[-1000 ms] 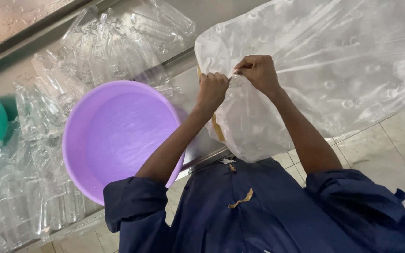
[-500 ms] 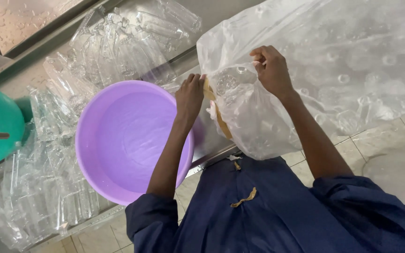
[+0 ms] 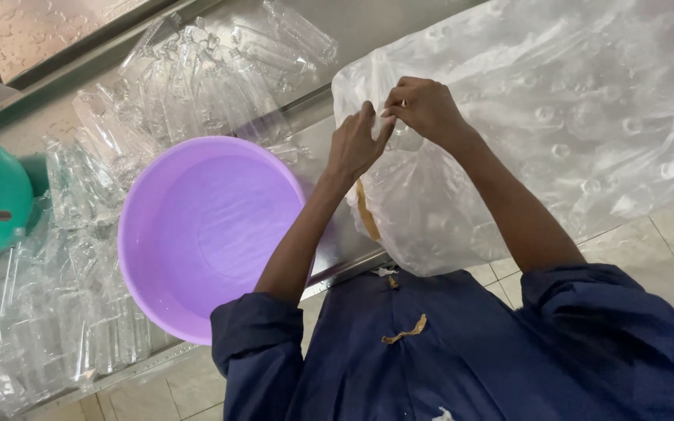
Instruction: Manually rinsing plastic bottles in a basin of water at a workstation.
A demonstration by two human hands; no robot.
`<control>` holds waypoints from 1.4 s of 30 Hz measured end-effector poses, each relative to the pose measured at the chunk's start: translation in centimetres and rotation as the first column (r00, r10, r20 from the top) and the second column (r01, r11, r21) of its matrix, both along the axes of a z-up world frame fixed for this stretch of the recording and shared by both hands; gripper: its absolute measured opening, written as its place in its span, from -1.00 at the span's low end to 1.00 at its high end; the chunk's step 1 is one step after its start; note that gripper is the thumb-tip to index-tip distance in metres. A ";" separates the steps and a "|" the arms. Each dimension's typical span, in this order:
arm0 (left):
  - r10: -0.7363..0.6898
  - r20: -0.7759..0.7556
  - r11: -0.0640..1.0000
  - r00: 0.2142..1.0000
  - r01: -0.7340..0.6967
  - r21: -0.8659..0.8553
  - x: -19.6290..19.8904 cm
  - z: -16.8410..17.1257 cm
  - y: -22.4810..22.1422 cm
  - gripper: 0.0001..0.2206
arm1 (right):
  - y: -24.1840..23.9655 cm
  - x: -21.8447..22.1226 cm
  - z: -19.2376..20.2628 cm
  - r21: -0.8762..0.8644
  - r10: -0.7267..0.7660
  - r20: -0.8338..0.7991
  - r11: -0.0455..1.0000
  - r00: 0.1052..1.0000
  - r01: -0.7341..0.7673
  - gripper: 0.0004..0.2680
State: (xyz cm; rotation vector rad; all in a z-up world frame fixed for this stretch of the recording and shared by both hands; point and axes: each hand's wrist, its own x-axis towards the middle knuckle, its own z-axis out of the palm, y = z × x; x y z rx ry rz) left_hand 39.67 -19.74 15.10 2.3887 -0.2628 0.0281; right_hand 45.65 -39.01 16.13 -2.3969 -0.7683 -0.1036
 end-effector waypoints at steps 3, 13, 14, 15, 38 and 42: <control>-0.118 0.204 0.959 0.972 0.058 0.278 2.6 -4.8 1.5 -0.66 | 0.3 2.3 -1.0 -0.012 0.043 -0.084 0.999 0.996 -0.044 -0.90; 0.323 -0.016 0.946 0.946 -0.323 -0.017 -3.7 -6.1 13.7 -0.59 | 0.7 6.8 -3.9 0.213 -0.142 0.059 0.969 0.988 0.127 -0.88; 0.411 0.014 0.910 0.912 -0.409 -0.071 -4.2 -7.4 14.0 -0.60 | 0.8 6.9 -4.8 0.210 -0.195 0.088 0.962 0.977 0.173 -0.83; 0.481 0.059 0.872 0.875 -0.471 -0.133 -3.1 -8.4 14.5 -0.59 | 0.7 8.1 -5.4 0.221 -0.264 0.133 0.948 0.955 0.231 -0.77; 0.266 0.226 0.792 0.937 -0.346 0.503 7.8 -12.2 7.6 -0.74 | 6.6 7.8 -2.7 -0.442 0.304 0.490 0.895 0.817 -0.068 -0.84; 0.231 0.146 0.804 0.962 -0.273 0.528 6.4 -9.2 6.1 -0.69 | 7.2 11.6 -2.1 -0.143 0.150 -0.031 0.978 0.988 -0.153 -0.81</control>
